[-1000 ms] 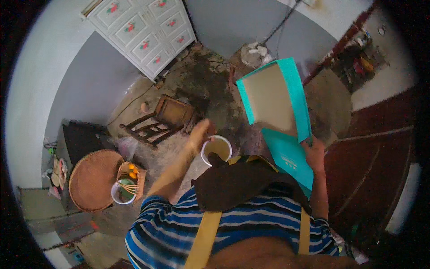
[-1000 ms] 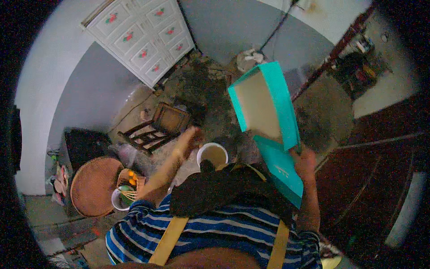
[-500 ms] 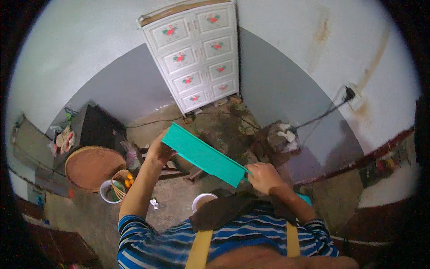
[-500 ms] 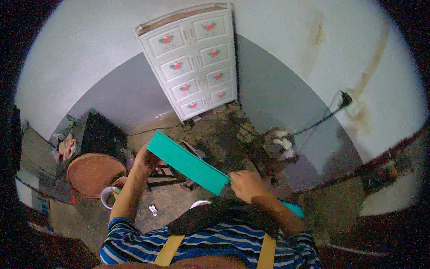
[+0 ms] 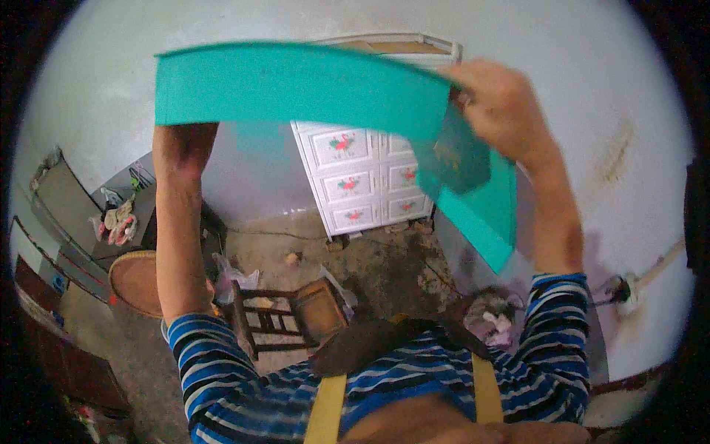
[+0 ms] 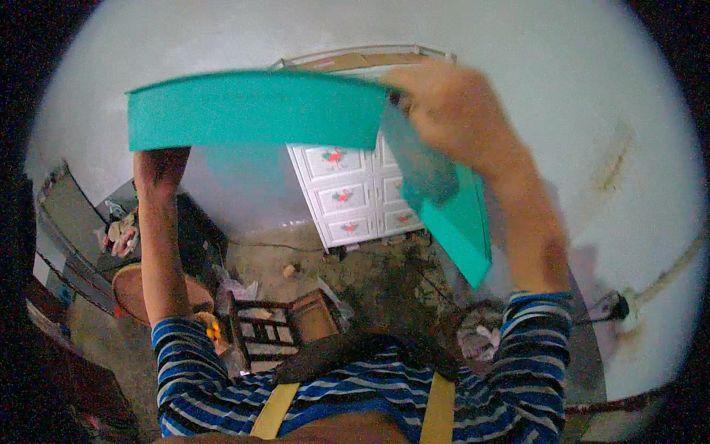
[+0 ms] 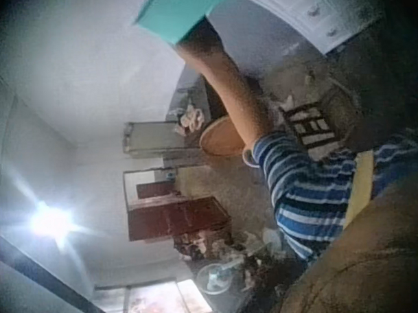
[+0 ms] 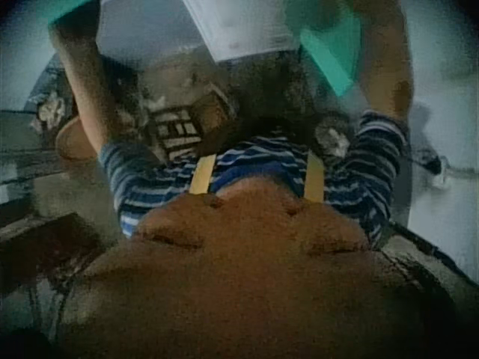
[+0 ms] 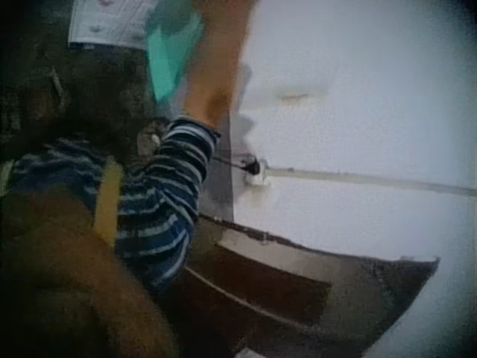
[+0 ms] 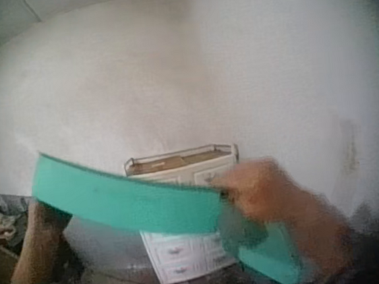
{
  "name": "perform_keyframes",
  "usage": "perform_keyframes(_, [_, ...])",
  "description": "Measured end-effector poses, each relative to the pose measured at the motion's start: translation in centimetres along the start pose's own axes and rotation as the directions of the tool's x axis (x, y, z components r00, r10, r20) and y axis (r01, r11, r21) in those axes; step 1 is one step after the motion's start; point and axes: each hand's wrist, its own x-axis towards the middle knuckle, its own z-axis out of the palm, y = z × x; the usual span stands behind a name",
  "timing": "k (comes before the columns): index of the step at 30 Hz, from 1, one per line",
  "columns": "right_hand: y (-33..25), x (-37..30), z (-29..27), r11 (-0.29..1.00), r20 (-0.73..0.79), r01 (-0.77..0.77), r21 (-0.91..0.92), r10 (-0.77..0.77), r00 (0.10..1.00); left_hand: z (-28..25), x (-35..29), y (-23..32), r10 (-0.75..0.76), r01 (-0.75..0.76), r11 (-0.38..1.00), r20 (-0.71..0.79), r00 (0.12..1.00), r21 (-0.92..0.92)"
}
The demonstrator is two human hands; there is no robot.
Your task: The person assembles a teal cardboard box by folding and tucking its flaps into place. They then use scissors to trim the edges of the box and place the finished box on a white cabinet. Finally, they pick up a tray of packaged snacks.
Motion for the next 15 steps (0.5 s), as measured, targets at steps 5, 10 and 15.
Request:
perform_keyframes(5, [11.2, 8.8, 0.8, 0.84, -0.074, 0.329, -0.431, -0.396, 0.915, 3.0, 13.9, -1.0, 0.061, -0.079, 0.987, 0.131, 0.989, 0.14])
perform_keyframes(10, [19.4, 14.5, 5.2, 0.605, -0.087, 0.478, -0.637, -0.672, 0.735, 4.7, 21.0, -6.7, -0.01, -0.057, 0.94, 0.194, 0.981, 0.336])
perform_keyframes(15, [25.0, 15.9, 9.0, 0.594, -0.137, 0.411, -0.692, -0.666, 0.733, 4.4, 31.5, -14.9, 0.056, -0.131, 0.931, 0.221, 0.974, 0.34])
